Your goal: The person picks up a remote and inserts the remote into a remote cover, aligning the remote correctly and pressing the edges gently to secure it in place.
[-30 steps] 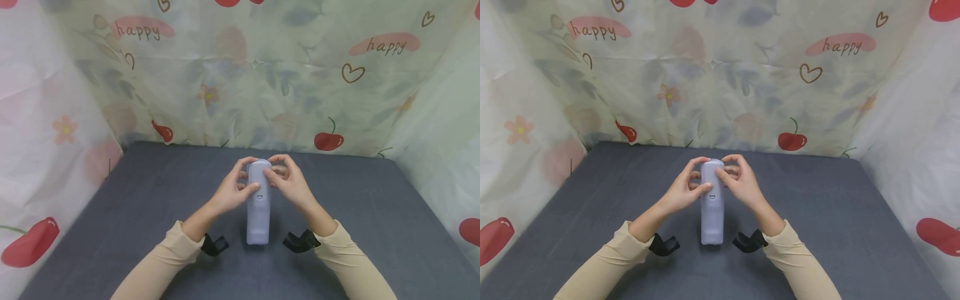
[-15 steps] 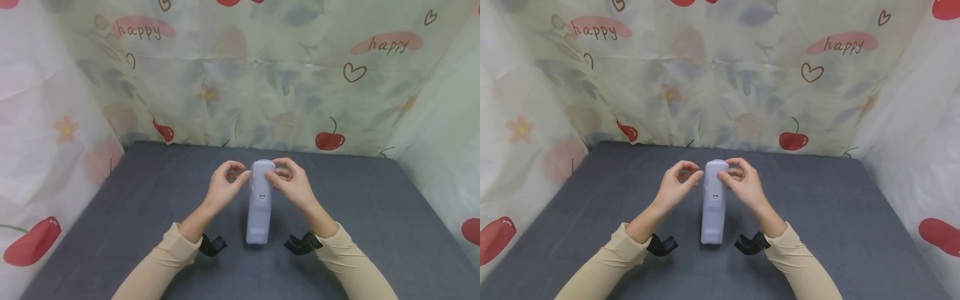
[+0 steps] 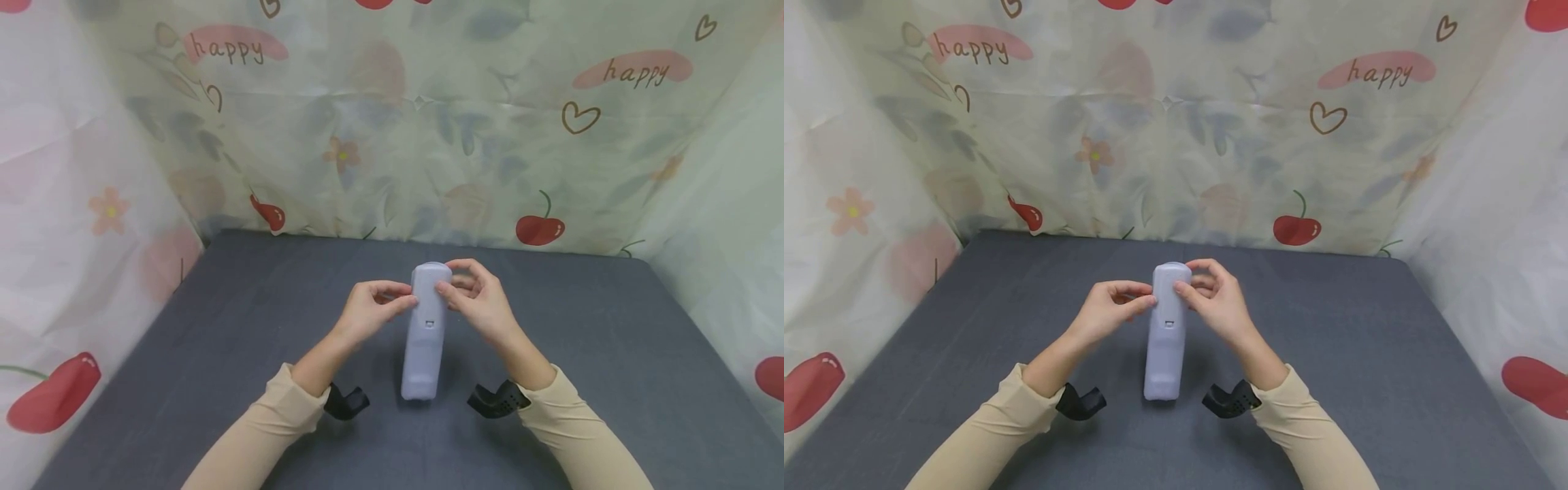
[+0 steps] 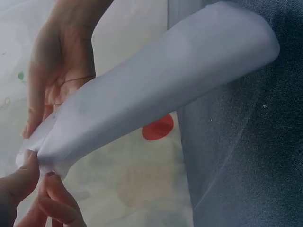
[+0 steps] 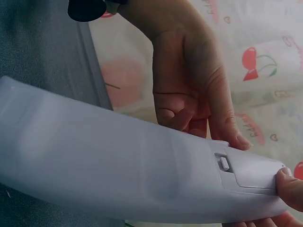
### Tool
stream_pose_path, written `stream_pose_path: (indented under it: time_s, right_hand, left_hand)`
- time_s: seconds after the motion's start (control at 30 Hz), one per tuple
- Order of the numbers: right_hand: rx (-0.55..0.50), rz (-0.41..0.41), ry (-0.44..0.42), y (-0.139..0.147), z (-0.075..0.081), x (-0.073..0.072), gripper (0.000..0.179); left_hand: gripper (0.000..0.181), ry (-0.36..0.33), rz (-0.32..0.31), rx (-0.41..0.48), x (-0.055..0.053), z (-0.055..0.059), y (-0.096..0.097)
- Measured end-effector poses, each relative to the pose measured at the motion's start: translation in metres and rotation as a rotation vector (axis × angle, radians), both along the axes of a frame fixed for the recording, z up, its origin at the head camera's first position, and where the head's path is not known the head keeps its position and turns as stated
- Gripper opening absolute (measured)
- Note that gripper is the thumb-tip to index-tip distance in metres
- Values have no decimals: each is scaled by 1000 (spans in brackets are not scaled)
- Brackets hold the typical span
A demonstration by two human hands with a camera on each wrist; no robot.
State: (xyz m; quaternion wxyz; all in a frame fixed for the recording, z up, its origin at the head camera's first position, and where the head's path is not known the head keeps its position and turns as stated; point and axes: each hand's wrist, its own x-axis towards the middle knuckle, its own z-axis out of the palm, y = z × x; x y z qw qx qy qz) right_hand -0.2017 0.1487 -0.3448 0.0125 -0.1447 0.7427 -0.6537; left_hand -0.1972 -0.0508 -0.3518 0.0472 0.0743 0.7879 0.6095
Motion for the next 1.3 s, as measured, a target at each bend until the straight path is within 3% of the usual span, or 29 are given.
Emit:
stream_pose_path:
  time_s: [0.2, 0.47, 0.63, 0.77, 1.13, 1.3]
  right_hand:
    - [19, 34, 19, 0, 1, 1, 39]
    - [80, 54, 47, 2, 2, 3, 39]
    - [112, 66, 84, 2, 4, 5, 37]
    - [162, 61, 132, 0, 6, 5, 36]
    - [241, 36, 210, -1, 14, 5, 35]
    - [280, 10, 243, -4, 16, 7, 35]
  left_hand:
    - [25, -66, -35, 38, -3, -1, -2]
    - [23, -45, -107, 53, -3, -3, -6]
    - [21, -56, -76, 5, -2, -1, -2]
    - [21, -67, -30, 15, 1, 1, 3]
    - [22, -110, 80, 300, 4, 7, 14]
    - [20, -136, 86, 446, 6, 7, 18]
